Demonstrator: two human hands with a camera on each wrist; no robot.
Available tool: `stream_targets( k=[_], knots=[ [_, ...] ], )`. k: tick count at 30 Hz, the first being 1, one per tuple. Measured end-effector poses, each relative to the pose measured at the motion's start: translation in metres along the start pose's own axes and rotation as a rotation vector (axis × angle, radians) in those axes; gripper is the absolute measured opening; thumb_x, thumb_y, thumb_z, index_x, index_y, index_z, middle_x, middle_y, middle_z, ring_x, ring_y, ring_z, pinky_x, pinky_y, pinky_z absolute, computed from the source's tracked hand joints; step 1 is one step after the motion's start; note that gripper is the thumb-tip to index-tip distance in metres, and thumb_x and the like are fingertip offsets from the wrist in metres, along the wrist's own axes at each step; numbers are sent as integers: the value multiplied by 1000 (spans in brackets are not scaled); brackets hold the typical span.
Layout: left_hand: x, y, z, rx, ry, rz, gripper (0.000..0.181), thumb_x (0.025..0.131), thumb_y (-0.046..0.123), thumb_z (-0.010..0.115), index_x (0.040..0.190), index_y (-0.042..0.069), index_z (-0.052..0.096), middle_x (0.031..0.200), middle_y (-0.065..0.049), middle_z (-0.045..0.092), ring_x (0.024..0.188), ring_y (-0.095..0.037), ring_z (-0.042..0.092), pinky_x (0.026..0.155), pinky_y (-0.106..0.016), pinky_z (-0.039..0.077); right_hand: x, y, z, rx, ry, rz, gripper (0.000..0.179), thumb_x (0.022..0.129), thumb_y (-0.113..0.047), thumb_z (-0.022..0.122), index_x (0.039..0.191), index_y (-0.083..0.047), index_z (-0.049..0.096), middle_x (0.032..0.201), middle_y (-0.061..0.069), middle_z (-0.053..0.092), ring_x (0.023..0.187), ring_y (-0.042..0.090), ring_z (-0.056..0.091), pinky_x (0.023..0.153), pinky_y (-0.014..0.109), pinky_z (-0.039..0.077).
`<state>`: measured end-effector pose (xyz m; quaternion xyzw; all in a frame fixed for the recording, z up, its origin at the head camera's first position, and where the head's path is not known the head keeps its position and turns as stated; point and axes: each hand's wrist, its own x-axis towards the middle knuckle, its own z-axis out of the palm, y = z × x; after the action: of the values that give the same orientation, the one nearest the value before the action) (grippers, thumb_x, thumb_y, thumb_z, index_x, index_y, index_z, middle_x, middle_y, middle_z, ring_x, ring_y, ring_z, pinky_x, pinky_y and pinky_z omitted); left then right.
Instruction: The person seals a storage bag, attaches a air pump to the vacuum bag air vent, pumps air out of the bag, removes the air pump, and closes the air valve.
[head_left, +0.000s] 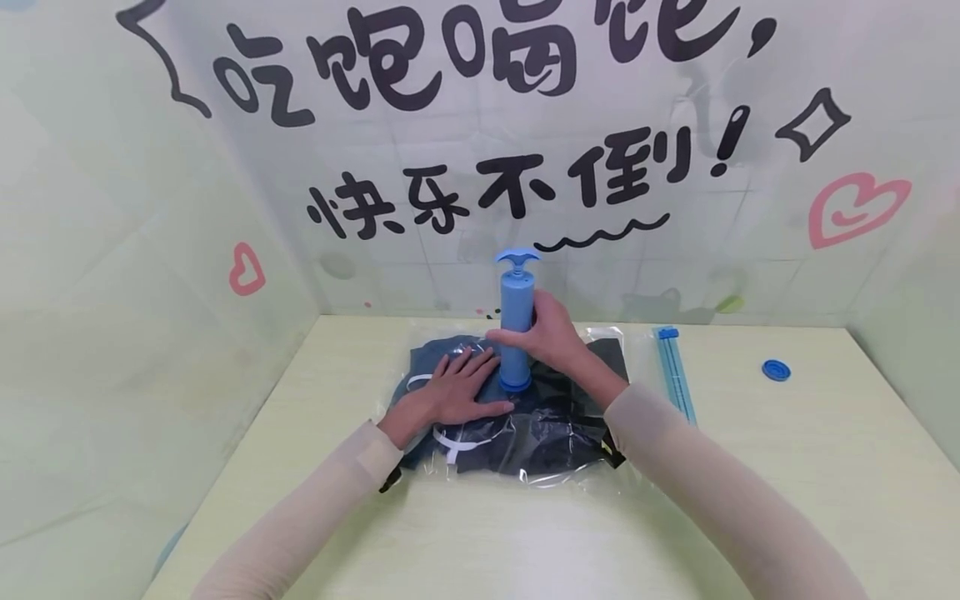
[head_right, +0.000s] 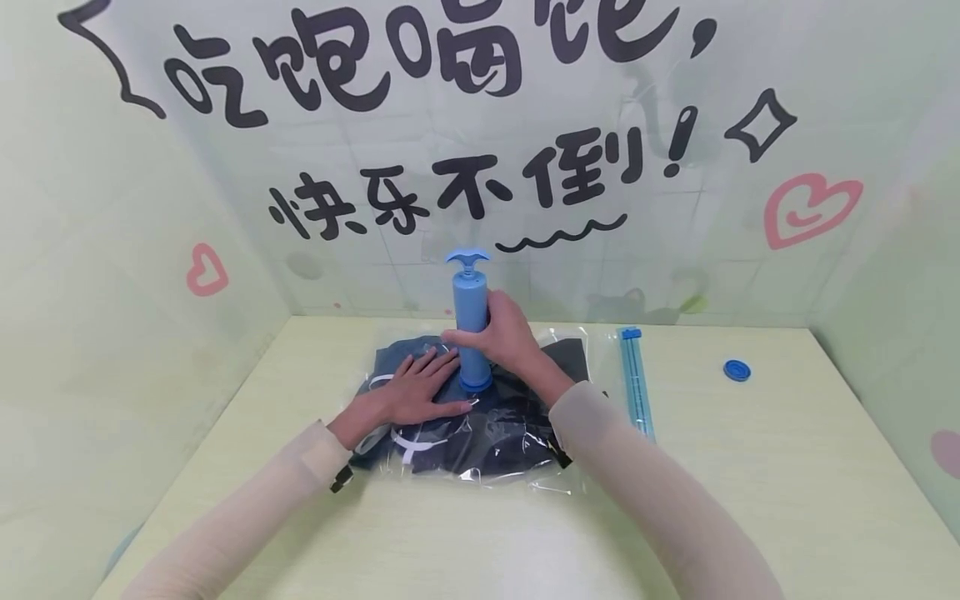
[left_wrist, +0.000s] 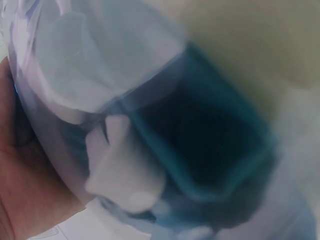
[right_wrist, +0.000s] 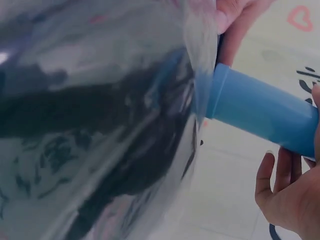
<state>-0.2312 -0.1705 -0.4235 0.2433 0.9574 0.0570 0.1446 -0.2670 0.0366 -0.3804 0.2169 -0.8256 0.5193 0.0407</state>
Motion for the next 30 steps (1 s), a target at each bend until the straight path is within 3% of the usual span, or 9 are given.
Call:
stream_targets(
  k=[4,9,12,16,20,27,30],
  knots=[
    [0,0,2,-2,3,5,91,97,71,46,164,17,19,169,-2,10,153,-34,2,117,-60,3,-1,2,4,68,-41,6,66,87,-28,83,134,1,47,122,18,59,110,32,60,94,53,49],
    [1,-1,5,-2,3,0,91,96,72,45,164,17,18,169,-1,10,153,-33,2,117,-60,3,-1,2,-4,307,-210,22,69,94,-12,74,149,-4,33,140,19,56,129,32,53,106,55,39],
    [2,-2,6,6,4,-6,92,96,73,44,164,18,17,169,-1,9,153,-33,2,118,-59,2,0,-1,-10,385,-285,7,69,96,-3,69,151,-4,28,145,21,52,134,34,48,108,56,36],
    [1,-3,5,12,2,-5,93,95,75,43,164,18,15,169,-1,8,153,-34,1,117,-59,2,3,-4,-14,286,-297,-51,61,97,-5,70,148,0,37,142,19,53,128,34,54,103,54,43],
    [0,-5,4,11,5,-4,94,95,74,42,164,17,15,169,-3,8,153,-35,1,117,-60,2,4,-4,-9,159,-227,-91,57,94,-14,76,141,0,47,132,16,59,113,31,63,94,49,52],
    [-1,-2,2,9,4,1,92,97,71,45,164,16,16,169,-3,8,153,-36,1,117,-61,3,-1,-3,1,50,-67,-54,63,87,-24,84,135,-2,49,118,13,61,99,27,64,86,46,54],
    [-2,-1,2,12,4,0,91,97,71,45,164,16,17,169,-2,8,153,-36,1,117,-62,4,-2,-2,3,27,-48,-55,65,86,-24,85,135,-2,49,117,13,60,99,27,63,84,47,54]
  ],
)
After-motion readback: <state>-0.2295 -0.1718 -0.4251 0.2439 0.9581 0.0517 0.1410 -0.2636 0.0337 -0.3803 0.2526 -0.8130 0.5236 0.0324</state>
